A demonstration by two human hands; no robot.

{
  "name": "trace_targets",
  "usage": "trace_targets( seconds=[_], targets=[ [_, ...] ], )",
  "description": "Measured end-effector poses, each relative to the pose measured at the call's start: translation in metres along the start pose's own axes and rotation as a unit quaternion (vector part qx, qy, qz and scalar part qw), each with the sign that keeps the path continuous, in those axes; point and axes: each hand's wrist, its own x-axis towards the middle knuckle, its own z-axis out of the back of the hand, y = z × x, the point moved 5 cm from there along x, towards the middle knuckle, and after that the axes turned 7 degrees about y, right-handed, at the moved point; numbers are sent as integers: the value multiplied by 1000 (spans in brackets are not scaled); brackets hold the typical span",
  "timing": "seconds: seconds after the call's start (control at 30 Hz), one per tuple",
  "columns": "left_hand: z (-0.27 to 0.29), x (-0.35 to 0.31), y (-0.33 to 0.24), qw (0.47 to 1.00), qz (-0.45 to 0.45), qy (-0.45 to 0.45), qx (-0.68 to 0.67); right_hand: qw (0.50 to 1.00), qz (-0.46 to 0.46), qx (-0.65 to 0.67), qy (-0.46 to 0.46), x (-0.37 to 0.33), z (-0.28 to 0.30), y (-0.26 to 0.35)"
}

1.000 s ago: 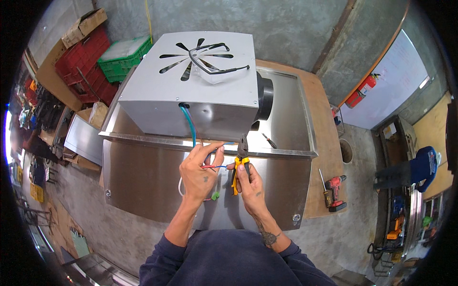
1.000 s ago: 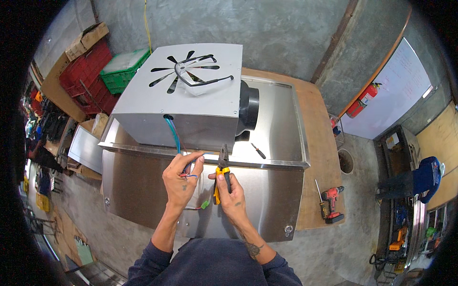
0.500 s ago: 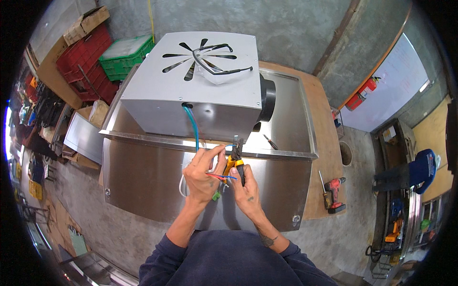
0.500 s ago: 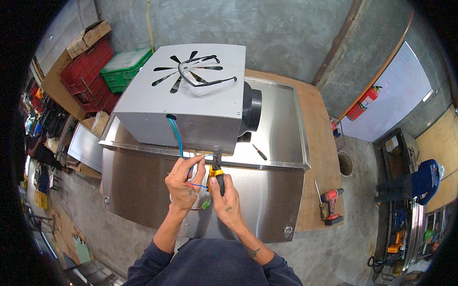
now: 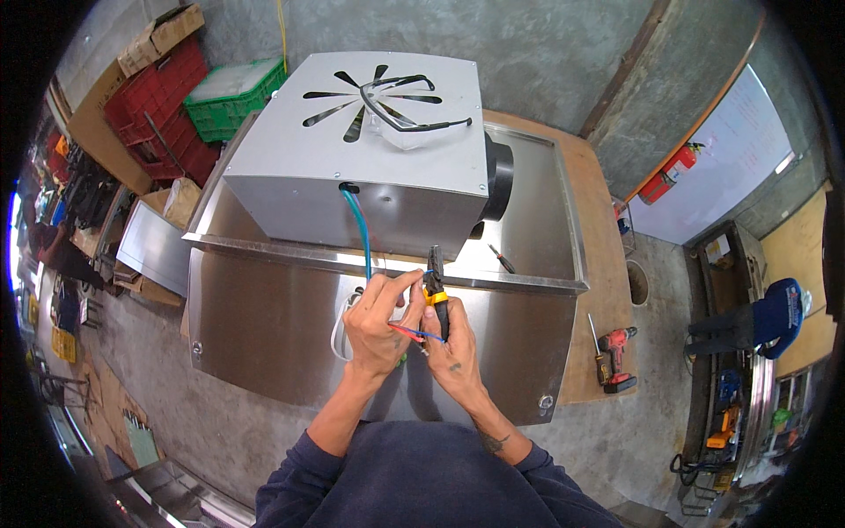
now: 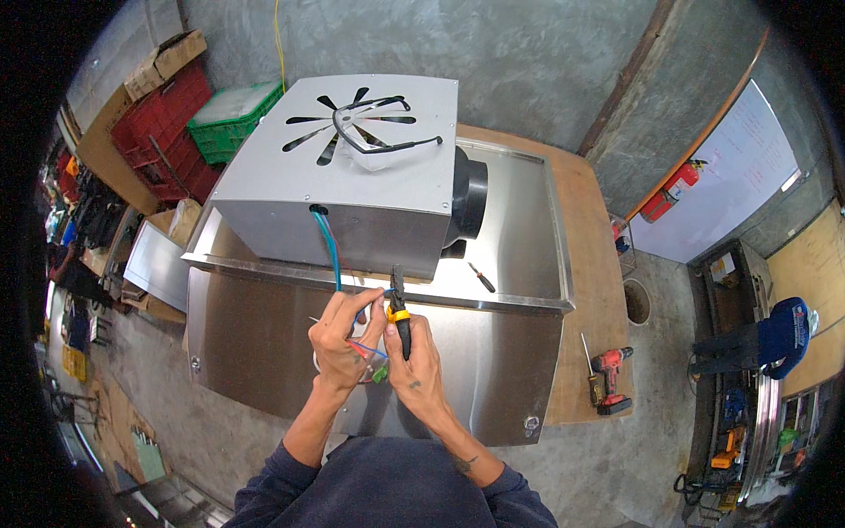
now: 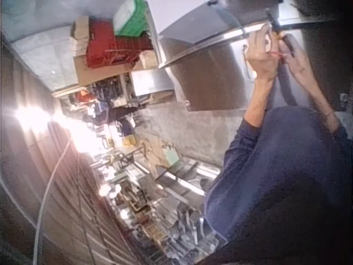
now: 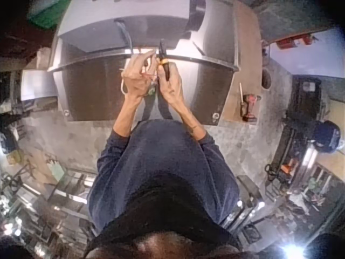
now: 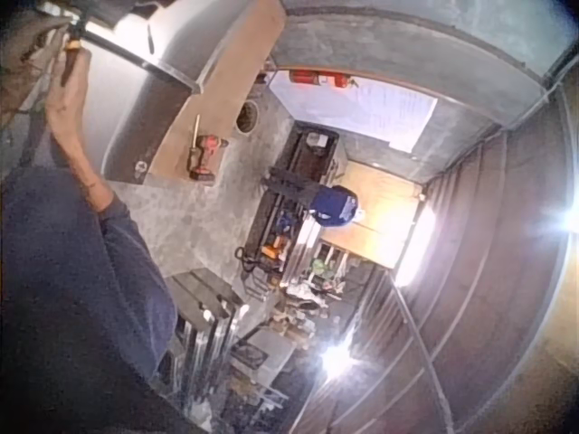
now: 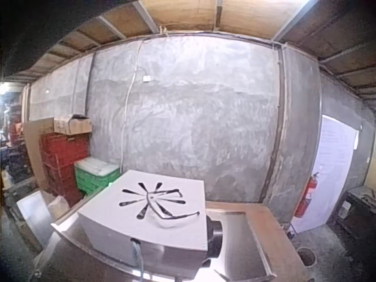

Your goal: The person strips the insulation from several colored wires using pliers, then inserts the exposed ends into a green terminal block and tightens the screws with a screwdriver to secure the connections.

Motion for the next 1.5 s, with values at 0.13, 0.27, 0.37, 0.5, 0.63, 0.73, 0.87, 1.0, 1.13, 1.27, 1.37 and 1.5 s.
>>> trace_targets(
  seconds=[0.13,0.27,0.37,0.5,0.63,0.73,0.87,1.0,1.13,1.27,1.37,1.5],
  targets=[
    [5,5,-8,999,26,20,-44,996,62,-56,-22,-1,0,3],
    [4,7,-5,997,25,22,-66,990,102,-89,-31,-2,-2,4],
    [5,5,-3,997,19,13,-80,986,118,-111,-34,-3,-3,9],
    [5,3,0,994,37,20,-104,994,83,-78,-3,-5,-3,11],
    [6,2,1,994,29,18,-102,996,69,-63,2,-5,-4,9],
    [6,0,3,994,35,21,-102,995,84,-58,-5,-4,-3,14],
    [7,2,2,994,31,23,-105,994,90,-62,-8,-3,-3,17],
    [8,2,1,994,33,20,-103,994,92,-65,-2,-3,-4,17],
    [7,2,2,994,35,27,-99,994,91,-67,-2,-2,-6,9],
    [7,2,4,995,20,19,-97,996,68,-62,11,-2,-5,13],
    [8,4,3,995,15,31,-92,996,68,-58,6,-2,-4,12],
    [8,4,3,996,6,39,-83,997,55,-54,16,-2,-4,10]
  ],
)
